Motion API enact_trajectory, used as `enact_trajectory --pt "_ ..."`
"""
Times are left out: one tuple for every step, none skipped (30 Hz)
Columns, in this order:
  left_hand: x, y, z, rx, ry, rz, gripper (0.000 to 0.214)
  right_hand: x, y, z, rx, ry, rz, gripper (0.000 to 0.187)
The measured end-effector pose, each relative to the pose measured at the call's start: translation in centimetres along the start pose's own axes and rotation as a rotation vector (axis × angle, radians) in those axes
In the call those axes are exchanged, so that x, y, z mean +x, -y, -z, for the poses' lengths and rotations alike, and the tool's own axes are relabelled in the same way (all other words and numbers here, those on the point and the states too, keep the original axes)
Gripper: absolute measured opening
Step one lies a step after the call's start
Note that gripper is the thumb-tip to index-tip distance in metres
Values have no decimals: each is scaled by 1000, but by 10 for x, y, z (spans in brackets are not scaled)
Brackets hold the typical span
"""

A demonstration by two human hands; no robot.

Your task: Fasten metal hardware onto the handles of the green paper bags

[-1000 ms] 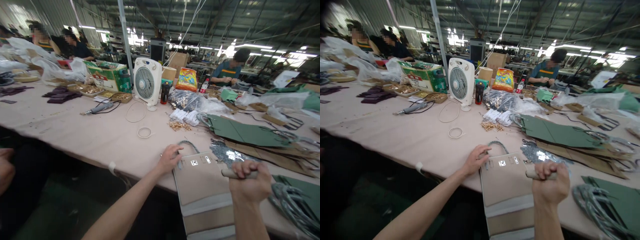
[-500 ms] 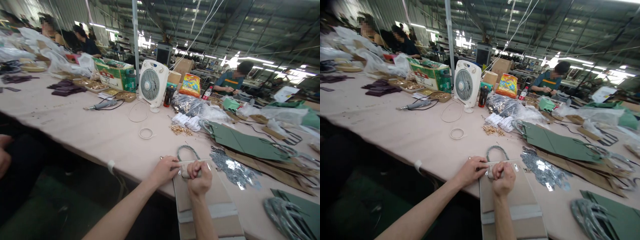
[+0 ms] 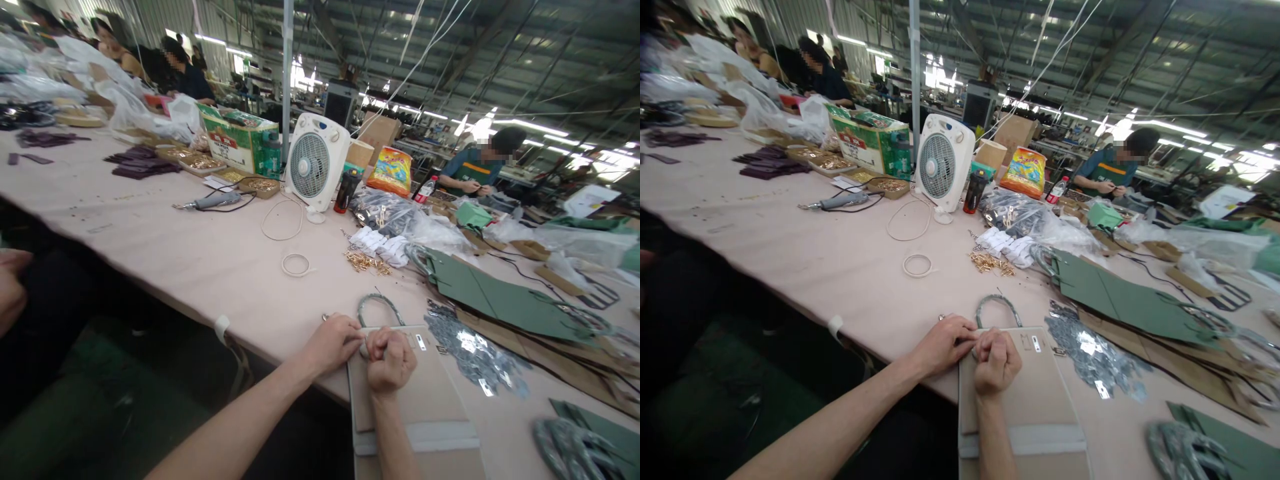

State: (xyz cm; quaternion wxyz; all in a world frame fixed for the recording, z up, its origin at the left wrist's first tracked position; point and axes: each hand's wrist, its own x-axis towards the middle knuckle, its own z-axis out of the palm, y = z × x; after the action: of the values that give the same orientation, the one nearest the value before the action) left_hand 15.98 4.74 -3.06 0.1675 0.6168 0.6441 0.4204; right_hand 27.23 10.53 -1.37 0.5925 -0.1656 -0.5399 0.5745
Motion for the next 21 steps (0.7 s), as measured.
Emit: enact_trajectory --pt "0 -1 1 -4 9 -8 19 1 -3 -1 -32 3 -13 40" --pt "-1 -2 3 -8 19 -17 21 3 -5 -2 -68 7 -32 41" --pt "-2 -2 4 -12 26 -29 22 5 -7 -3 -104 9 -56 43" --pt "-3 -2 5 -15 29 -44 22 8 -8 -3 -136 7 -80 44" --pt "-5 -2 5 -17 25 -60 25 10 -9 -4 -161 1 -103 45" --pt "-6 -2 5 -17 19 -75 30 13 -9 -4 -175 -4 -129 45" --pt "-7 -1 4 -15 14 -86 35 17 -7 -3 -174 -3 -161 45" --pt "-8 0 3 -8 8 -92 41 20 -5 -2 -156 -5 -193 45" --pt "-8 1 1 6 3 -91 46 25 -3 0 -122 -17 -216 44" --pt "-9 1 -1 24 -4 -88 51 30 0 3 -78 -40 -226 42" --pt "-9 2 -2 45 -8 -87 56 35 3 5 -33 -65 -227 41" --pt "-9 2 -4 64 -11 -90 61 40 6 7 7 -89 -221 41" --pt "-9 2 -5 82 -12 -96 64 46 8 8 34 -101 -216 40" --pt "-8 2 -6 96 -12 -100 64 50 8 8 49 -91 -224 40" --pt "-8 2 -6 106 -10 -101 62 54 7 6 53 -59 -246 40" --pt "-8 1 -6 113 -8 -97 59 57 5 4 47 -19 -277 40" --pt "-8 1 -7 118 -9 -86 56 58 2 1 35 16 -307 41" --pt "-8 1 -7 121 -13 -72 54 59 -1 -3 21 41 -336 41" --pt "-8 1 -8 124 -19 -58 53 59 -5 -6 4 56 -361 42" --pt "-8 1 -9 125 -23 -49 53 59 -8 -9 -15 58 -377 42" --pt "-8 2 -9 126 -27 -44 53 59 -11 -10 -33 55 -388 43"
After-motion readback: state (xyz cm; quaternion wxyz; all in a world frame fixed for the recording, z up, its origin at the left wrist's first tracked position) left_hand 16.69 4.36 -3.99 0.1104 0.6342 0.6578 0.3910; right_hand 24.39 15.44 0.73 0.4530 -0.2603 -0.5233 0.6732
